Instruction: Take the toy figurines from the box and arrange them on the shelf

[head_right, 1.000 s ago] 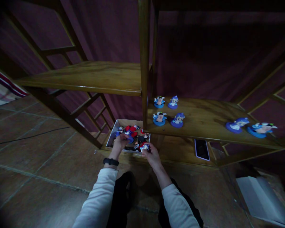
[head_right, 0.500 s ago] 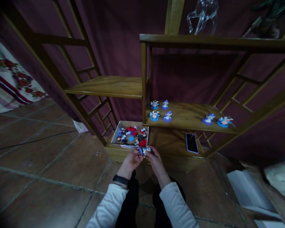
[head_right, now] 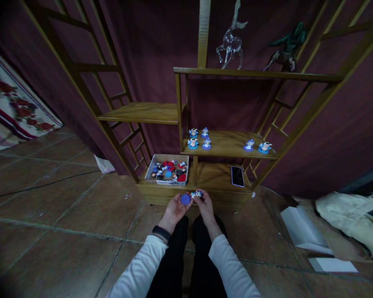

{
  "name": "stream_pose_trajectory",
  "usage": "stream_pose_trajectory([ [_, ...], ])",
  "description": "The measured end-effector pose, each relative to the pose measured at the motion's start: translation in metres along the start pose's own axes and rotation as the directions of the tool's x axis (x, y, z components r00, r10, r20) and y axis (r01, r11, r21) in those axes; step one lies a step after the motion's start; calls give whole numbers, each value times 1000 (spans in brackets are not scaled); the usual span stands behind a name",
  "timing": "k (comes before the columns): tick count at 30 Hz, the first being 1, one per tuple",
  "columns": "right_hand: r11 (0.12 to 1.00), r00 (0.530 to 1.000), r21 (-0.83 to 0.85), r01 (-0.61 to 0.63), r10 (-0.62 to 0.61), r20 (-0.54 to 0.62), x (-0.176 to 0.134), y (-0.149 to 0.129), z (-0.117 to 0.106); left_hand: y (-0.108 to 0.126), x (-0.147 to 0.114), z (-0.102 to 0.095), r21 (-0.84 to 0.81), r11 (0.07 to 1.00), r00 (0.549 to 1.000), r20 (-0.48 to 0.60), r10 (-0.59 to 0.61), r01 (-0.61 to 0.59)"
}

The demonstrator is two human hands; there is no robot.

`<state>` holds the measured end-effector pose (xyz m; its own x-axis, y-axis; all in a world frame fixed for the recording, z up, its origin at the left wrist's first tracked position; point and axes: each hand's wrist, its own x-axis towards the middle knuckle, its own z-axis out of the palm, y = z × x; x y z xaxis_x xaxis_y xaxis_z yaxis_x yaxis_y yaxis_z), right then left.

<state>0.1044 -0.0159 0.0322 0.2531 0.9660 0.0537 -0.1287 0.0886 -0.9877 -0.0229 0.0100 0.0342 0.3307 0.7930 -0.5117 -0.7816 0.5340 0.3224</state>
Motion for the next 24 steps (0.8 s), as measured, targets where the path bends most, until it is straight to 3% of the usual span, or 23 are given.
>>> stream_pose_trajectory([
  [4, 1000, 1000, -14, 2, -2, 0, -6, 6, -8, -10, 0, -4, 35, 999, 1000, 6, 25, -25],
  [10, 992, 1000, -126, -3, 3, -4, -4, 16, -3, -22, 3, -1, 129, 990, 999, 15, 48, -49],
  [24, 936, 995, -336, 101, -88, 54, 0, 22, -4, -21, 10, -5, 66, 996, 998, 19, 53, -54],
])
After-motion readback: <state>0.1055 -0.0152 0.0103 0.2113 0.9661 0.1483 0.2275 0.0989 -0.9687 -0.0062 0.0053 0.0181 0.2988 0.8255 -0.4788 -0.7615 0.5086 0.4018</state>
